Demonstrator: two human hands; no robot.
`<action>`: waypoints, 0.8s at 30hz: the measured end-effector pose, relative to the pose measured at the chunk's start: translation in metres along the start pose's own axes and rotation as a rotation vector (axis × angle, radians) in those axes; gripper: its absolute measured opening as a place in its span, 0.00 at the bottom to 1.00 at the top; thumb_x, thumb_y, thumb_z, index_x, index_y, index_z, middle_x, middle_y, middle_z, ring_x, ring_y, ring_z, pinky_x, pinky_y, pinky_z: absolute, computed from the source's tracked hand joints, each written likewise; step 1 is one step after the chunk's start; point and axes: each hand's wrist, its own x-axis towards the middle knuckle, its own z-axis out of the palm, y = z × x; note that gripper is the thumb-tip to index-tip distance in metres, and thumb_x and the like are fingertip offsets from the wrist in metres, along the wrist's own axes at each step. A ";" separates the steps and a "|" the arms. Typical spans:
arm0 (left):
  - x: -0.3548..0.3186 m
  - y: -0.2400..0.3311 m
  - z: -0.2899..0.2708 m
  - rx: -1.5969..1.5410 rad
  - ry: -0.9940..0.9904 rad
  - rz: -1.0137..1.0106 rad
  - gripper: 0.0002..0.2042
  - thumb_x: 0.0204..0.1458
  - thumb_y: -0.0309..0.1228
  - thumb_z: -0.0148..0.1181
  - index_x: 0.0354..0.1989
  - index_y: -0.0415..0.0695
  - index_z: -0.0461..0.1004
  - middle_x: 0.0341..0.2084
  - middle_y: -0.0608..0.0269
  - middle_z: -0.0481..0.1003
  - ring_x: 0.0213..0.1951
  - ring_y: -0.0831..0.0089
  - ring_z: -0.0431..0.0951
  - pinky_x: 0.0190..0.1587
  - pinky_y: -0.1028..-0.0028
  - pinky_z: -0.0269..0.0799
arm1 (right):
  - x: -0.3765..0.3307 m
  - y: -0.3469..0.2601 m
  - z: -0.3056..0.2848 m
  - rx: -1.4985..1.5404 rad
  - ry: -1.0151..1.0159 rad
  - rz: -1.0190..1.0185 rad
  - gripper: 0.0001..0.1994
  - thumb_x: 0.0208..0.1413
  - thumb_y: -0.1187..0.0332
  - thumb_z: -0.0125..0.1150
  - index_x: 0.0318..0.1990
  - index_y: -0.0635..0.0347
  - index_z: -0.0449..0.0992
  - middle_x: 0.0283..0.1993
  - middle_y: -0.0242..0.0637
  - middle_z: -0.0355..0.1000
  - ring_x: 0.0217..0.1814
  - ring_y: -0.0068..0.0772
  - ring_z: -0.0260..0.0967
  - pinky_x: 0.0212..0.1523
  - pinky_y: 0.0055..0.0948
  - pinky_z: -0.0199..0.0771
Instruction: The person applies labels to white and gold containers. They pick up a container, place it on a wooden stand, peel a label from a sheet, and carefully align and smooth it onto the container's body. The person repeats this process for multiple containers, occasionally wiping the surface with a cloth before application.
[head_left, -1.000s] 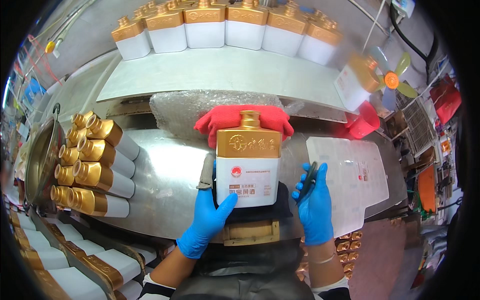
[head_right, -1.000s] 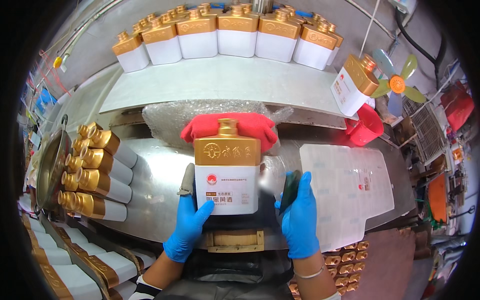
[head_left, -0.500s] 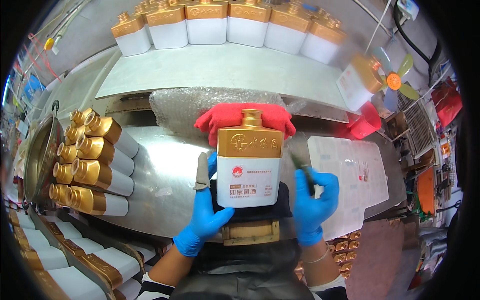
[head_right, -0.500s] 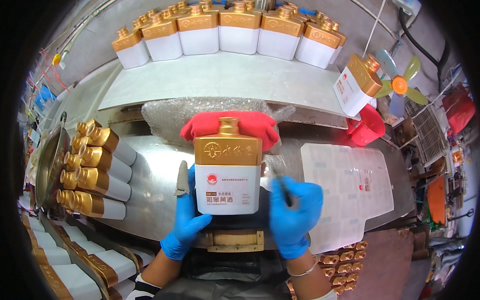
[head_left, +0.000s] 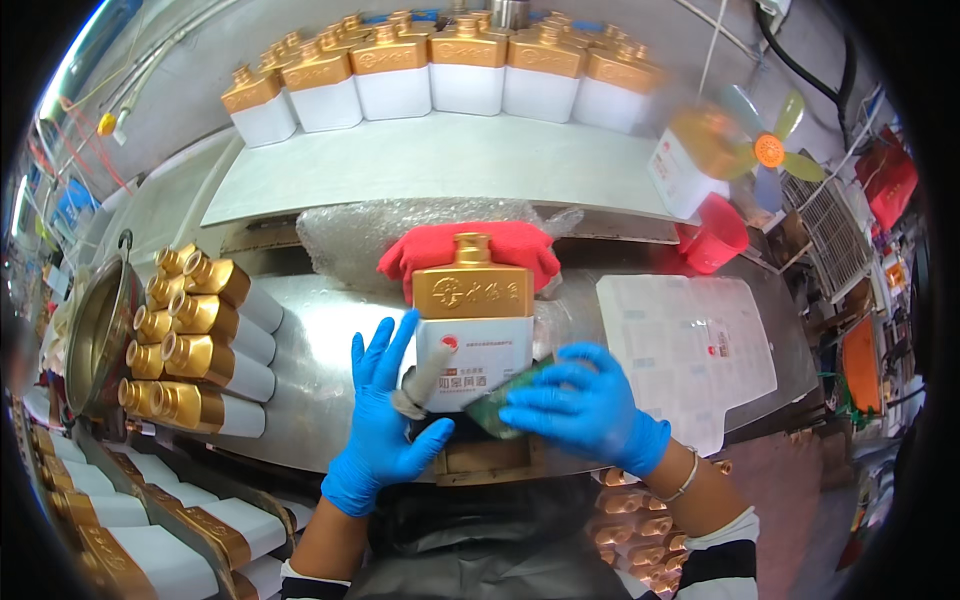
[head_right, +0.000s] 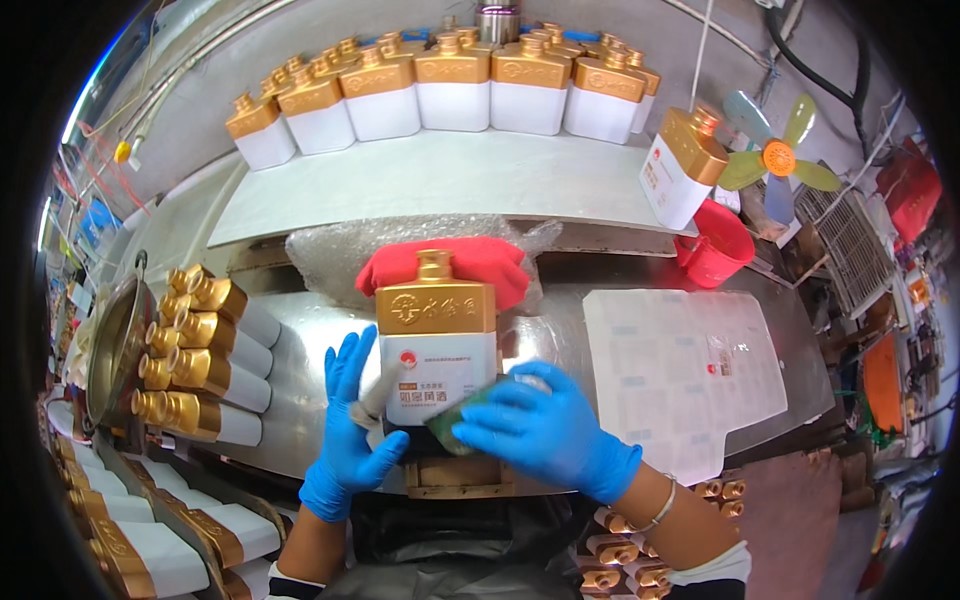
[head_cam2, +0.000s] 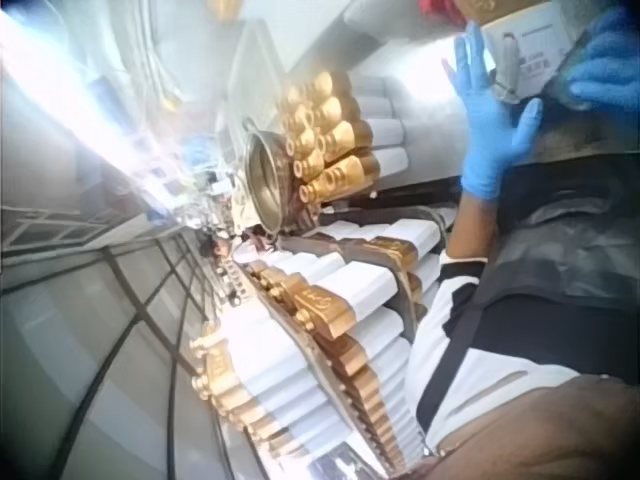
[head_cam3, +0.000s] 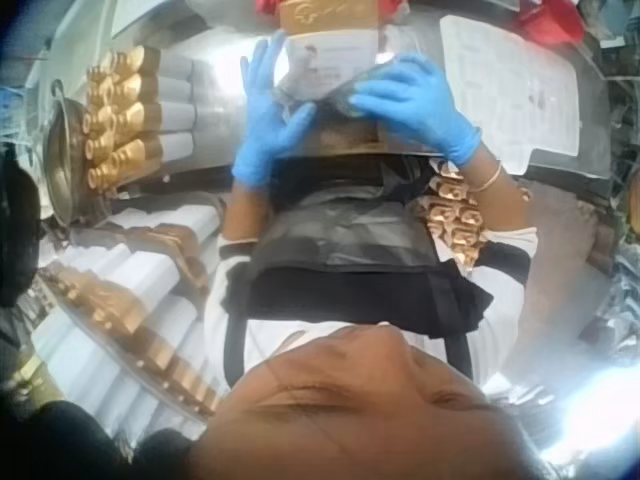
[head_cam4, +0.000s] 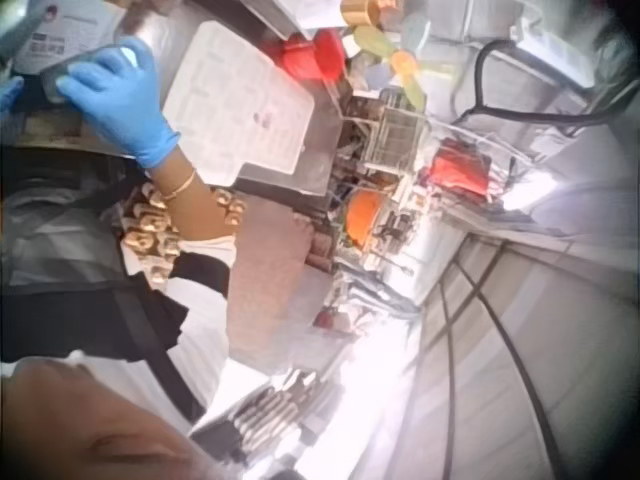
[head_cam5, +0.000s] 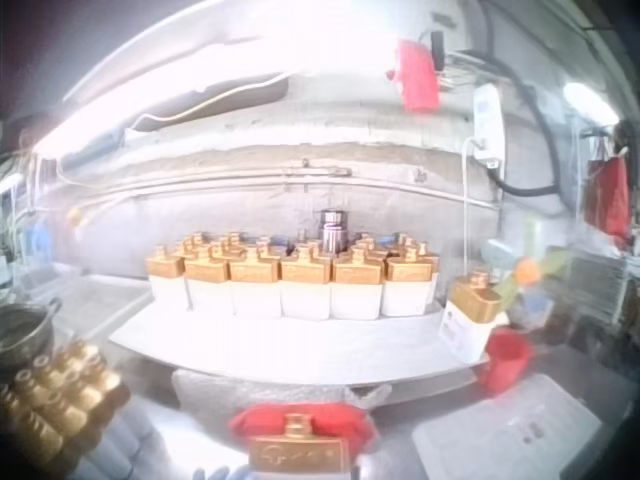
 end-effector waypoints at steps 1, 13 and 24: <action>0.004 0.004 -0.005 0.167 -0.071 0.023 0.29 0.46 0.46 0.53 0.59 0.51 0.65 0.65 0.49 0.47 0.66 0.48 0.41 0.65 0.52 0.22 | -0.010 0.001 -0.002 0.031 -0.038 -0.047 0.17 0.38 0.71 0.64 0.40 0.43 0.77 0.37 0.20 0.74 0.37 0.25 0.66 0.40 0.29 0.63; 0.029 -0.046 -0.009 0.100 0.341 -0.126 0.30 0.60 0.48 0.33 0.62 0.35 0.55 0.64 0.49 0.48 0.66 0.57 0.47 0.65 0.62 0.39 | -0.177 0.084 -0.070 1.654 1.060 1.527 0.20 0.59 0.55 0.50 0.18 0.53 0.66 0.20 0.33 0.65 0.25 0.30 0.63 0.29 0.28 0.66; 0.080 -0.056 -0.038 0.200 0.434 -0.095 0.26 0.61 0.43 0.34 0.62 0.38 0.56 0.63 0.51 0.53 0.65 0.59 0.50 0.65 0.61 0.40 | -0.296 0.235 -0.158 -0.259 0.048 1.945 0.22 0.41 0.49 0.66 0.33 0.60 0.77 0.30 0.43 0.75 0.31 0.39 0.73 0.34 0.33 0.71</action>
